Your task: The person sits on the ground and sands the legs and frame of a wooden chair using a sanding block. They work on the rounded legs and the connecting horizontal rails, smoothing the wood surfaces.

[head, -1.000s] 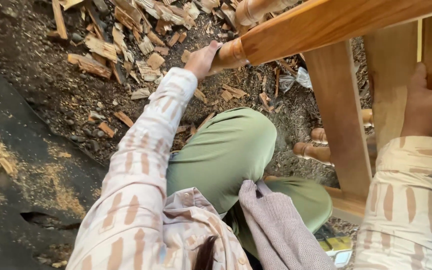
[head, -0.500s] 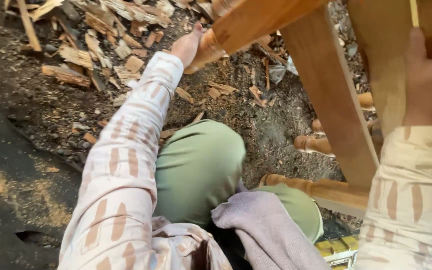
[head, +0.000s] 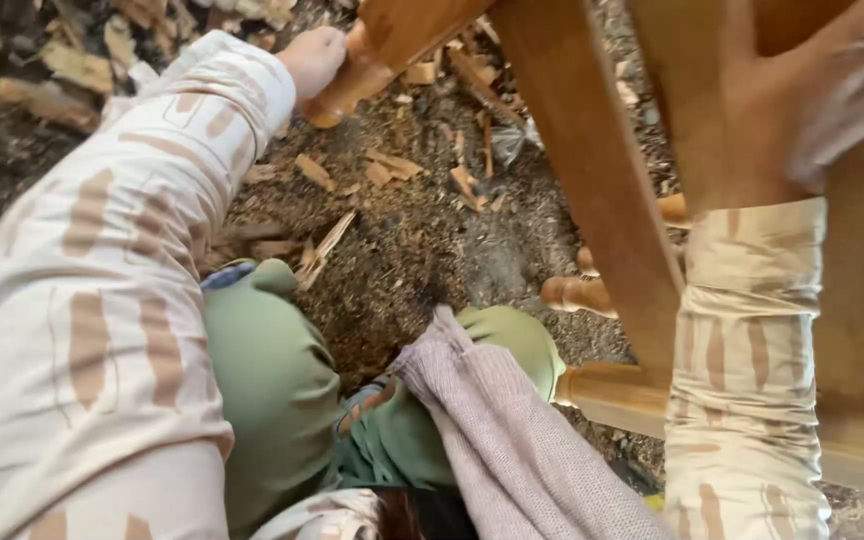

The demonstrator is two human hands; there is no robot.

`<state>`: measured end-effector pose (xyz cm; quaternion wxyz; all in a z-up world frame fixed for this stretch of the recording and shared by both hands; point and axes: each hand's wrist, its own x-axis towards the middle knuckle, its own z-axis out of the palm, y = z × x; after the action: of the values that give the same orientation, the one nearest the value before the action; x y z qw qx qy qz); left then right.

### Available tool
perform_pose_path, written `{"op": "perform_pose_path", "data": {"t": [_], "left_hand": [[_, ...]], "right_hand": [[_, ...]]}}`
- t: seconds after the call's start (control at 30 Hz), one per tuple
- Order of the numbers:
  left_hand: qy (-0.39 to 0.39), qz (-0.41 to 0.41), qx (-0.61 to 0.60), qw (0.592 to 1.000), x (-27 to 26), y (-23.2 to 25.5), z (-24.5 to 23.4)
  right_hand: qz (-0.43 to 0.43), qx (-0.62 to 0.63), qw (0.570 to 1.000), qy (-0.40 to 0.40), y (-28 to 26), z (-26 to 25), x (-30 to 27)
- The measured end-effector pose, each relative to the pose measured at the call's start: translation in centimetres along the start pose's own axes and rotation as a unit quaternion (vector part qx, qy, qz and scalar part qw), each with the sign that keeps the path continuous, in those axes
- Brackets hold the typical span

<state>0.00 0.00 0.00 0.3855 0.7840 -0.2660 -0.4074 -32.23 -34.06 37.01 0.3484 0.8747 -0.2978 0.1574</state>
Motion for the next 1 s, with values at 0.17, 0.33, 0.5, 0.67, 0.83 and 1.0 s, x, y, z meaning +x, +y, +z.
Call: {"op": "perform_pose_path", "data": {"t": [0.17,0.33,0.5,0.67,0.83,1.0], "left_hand": [[0.07,-0.013,-0.036,0.997,4.4,-1.8,0.5],[0.028,-0.052,-0.123,0.991,1.6,2.8,-0.3],[0.028,-0.039,-0.125,0.991,2.5,2.8,-0.3],[-0.091,-0.055,-0.176,0.979,-0.2,5.0,-1.4],[0.005,0.225,-0.135,0.965,2.8,-1.0,1.2],[0.065,0.113,-0.118,0.984,-2.0,1.3,-0.6]], "right_hand": [[-0.034,0.011,0.999,-0.03,-1.0,-4.5,-0.8],[-0.171,0.585,0.788,-0.085,-14.2,-13.1,-2.4],[-0.05,0.541,0.649,-0.533,-27.0,-4.6,-7.7],[0.155,0.833,0.336,-0.411,-34.0,1.2,-8.5],[0.242,0.897,0.231,-0.289,-40.5,7.9,-11.6],[0.259,0.884,0.238,-0.306,-42.4,13.0,-15.4]]}}
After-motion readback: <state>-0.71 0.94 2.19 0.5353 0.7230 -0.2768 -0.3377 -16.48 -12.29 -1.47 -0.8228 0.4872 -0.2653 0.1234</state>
